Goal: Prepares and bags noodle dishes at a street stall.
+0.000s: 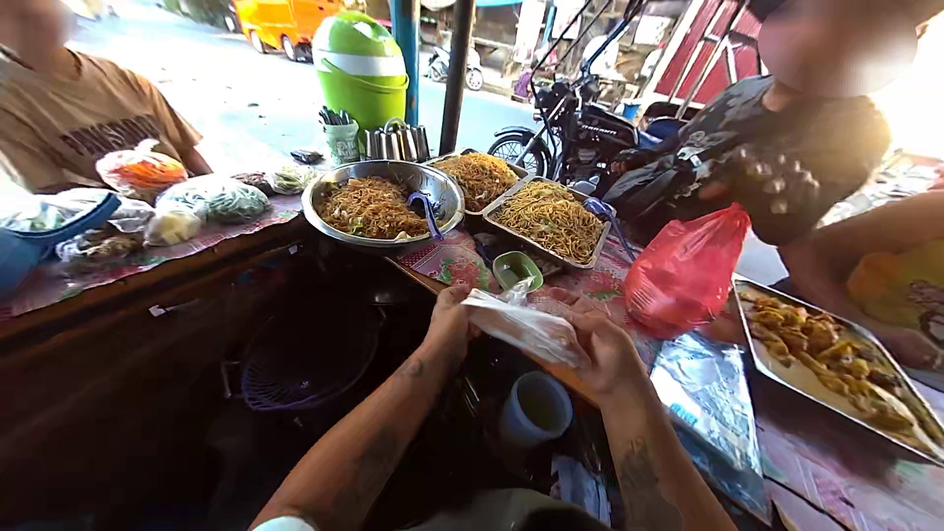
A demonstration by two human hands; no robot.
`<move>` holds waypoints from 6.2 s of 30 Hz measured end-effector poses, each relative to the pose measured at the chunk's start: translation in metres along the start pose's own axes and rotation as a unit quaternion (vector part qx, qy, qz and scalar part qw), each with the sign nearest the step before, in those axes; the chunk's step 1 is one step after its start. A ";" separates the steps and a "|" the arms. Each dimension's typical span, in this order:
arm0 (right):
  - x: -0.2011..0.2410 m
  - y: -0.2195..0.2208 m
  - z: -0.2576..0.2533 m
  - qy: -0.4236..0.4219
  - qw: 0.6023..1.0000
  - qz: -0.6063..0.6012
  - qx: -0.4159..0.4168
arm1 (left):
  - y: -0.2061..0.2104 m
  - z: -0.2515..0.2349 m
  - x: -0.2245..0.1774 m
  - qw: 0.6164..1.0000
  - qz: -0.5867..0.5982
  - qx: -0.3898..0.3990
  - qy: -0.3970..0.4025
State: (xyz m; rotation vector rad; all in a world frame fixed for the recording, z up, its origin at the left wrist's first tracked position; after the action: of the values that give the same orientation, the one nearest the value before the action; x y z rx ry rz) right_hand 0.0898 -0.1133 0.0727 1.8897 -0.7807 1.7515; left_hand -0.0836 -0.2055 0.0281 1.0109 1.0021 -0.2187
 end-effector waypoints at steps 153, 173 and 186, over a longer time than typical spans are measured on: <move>0.037 0.150 -0.250 0.239 0.961 0.142 -0.005 | -0.158 -0.163 -0.238 0.988 0.021 -0.084 0.124; 0.092 0.145 -0.228 -0.052 0.806 0.585 0.067 | -0.069 -0.206 -0.219 0.980 -0.042 -0.113 0.160; 0.077 0.128 -0.310 -0.019 0.702 0.708 0.071 | -0.101 -0.223 -0.216 0.976 -0.049 -0.162 0.135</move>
State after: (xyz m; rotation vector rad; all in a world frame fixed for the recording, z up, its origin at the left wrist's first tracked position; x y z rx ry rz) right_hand -0.2234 -0.0104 0.1727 1.2649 -2.6359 2.5043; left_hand -0.3963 -0.1447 0.1025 0.7041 1.2900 0.0045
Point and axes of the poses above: each hand's wrist, its own z-axis away from the middle knuckle, its own y-axis out of the palm, x = y × z, the point moved 3 cm from there along -z, towards the middle knuckle, and after that the axes turned 14 degrees about z, right-handed, at the moved point
